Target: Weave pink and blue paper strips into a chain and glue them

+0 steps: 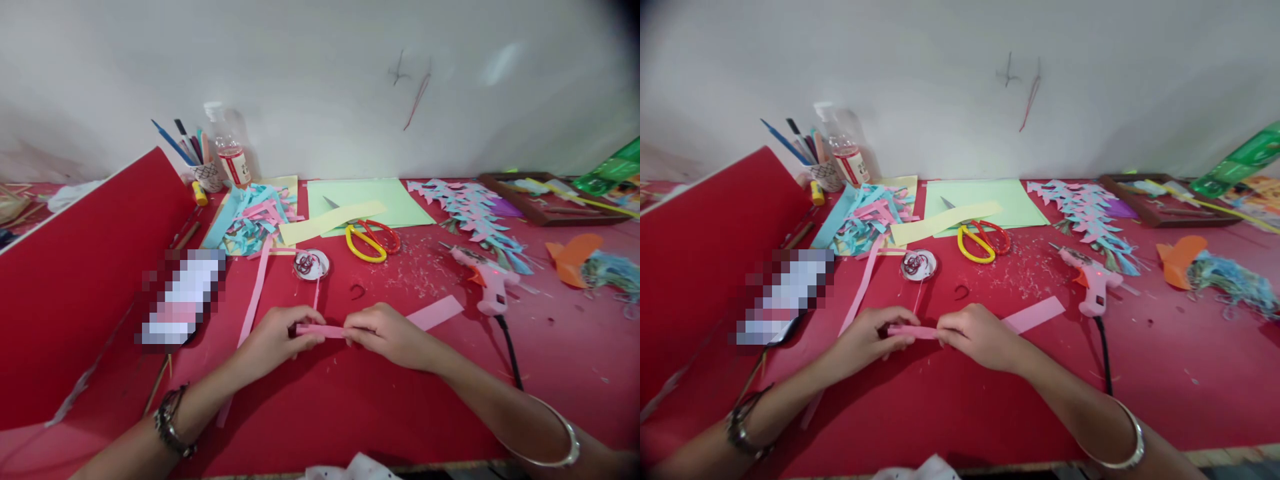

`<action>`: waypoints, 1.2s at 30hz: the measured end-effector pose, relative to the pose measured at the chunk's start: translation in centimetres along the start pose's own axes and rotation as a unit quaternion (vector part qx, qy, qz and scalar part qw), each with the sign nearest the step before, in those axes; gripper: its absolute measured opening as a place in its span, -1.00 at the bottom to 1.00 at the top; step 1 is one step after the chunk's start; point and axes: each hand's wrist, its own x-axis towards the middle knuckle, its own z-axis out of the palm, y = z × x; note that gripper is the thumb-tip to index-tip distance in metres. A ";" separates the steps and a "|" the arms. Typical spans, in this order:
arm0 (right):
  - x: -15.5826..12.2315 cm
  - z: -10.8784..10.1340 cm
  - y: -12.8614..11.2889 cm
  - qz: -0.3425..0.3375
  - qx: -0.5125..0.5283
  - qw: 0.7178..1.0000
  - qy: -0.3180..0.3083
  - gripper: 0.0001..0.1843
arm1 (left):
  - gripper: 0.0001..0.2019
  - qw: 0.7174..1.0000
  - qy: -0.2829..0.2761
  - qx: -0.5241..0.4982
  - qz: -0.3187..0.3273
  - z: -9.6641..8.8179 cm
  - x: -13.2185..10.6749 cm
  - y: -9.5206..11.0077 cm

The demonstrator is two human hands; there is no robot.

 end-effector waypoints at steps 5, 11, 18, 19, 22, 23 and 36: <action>0.1 0.0 0.0 0.023 0.042 0.999 -0.007 -0.74 | -0.86 0.997 0.063 0.013 0.052 -0.1 0.1 -0.3; 0.1 0.1 0.1 0.027 0.034 0.999 -0.008 -0.71 | -0.86 0.994 0.073 0.054 0.066 -0.3 0.1 -0.2; 0.1 1.2 -0.7 -0.028 -0.175 0.980 0.089 -0.73 | -0.85 0.994 0.071 0.069 0.053 0.6 0.0 0.3; 0.2 1.4 -0.9 -0.035 -0.184 0.978 0.088 -0.72 | -0.86 0.993 0.070 0.076 0.053 0.8 0.0 0.4; 0.3 1.8 -1.3 -0.034 -0.185 0.980 0.068 -0.70 | -0.87 0.993 0.068 0.084 0.039 1.0 -0.1 0.6; 0.3 1.9 -1.4 -0.029 -0.180 0.981 0.061 -0.69 | -0.87 0.994 0.068 0.082 0.034 1.0 -0.1 0.6; 0.3 1.6 -1.4 0.062 -0.063 0.996 0.009 -0.69 | -0.83 0.998 0.057 -0.013 -0.018 1.2 -0.2 0.7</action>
